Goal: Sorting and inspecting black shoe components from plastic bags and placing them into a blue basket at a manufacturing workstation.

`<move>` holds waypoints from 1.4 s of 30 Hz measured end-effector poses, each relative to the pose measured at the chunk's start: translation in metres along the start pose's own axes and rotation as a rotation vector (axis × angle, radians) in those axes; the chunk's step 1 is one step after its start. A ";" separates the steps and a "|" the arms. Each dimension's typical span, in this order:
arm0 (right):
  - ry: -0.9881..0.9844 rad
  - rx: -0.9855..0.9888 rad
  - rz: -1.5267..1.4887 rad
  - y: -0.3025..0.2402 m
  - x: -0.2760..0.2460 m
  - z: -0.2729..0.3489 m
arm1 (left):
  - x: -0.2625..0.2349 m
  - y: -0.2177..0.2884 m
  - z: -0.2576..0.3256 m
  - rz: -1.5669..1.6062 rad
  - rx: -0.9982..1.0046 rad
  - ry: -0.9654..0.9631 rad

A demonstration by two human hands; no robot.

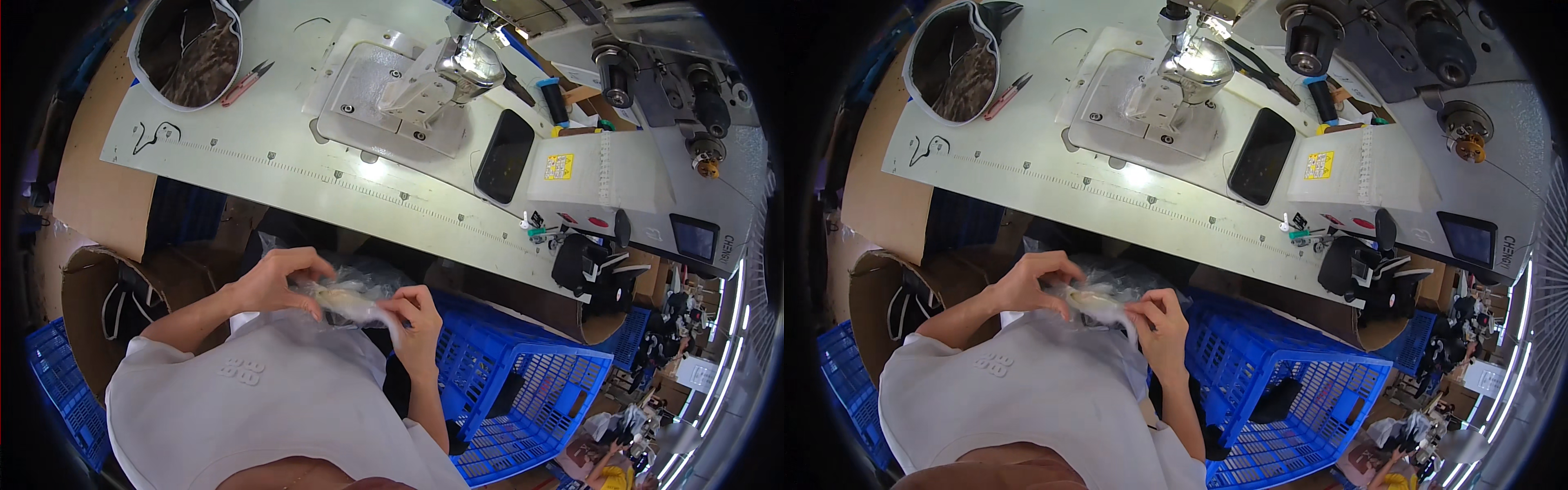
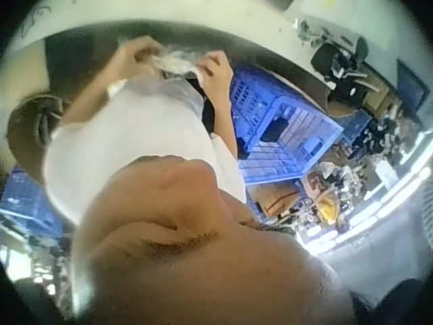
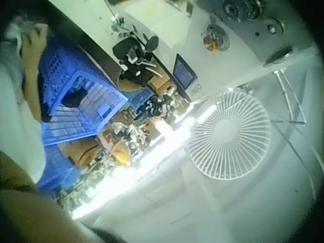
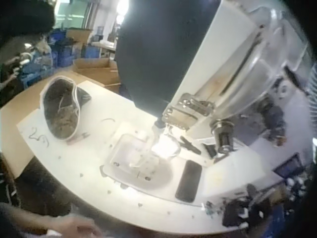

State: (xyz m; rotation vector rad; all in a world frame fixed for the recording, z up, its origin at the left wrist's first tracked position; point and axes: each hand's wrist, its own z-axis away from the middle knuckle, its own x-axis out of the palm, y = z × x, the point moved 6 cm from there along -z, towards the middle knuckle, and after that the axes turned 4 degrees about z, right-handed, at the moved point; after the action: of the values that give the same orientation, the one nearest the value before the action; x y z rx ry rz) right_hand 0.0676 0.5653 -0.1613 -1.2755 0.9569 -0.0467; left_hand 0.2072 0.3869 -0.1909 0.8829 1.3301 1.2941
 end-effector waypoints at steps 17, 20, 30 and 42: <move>-0.324 -0.070 0.118 -0.011 0.039 0.014 | 0.011 0.014 -0.004 -0.053 -0.052 0.057; -0.130 0.044 -0.064 0.015 -0.013 0.020 | -0.029 -0.010 0.013 0.040 -0.199 0.359; 0.068 0.094 -0.313 -0.016 -0.045 0.035 | -0.011 0.087 0.012 -0.596 0.641 0.455; -0.307 0.228 -0.434 0.003 -0.120 0.021 | 0.023 0.050 -0.036 -0.453 -0.266 -0.208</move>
State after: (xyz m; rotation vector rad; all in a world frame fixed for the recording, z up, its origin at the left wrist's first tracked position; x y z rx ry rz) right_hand 0.0042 0.6452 -0.0952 -1.2145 0.3884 -0.2820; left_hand 0.1605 0.4085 -0.1501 0.4791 1.0837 0.9659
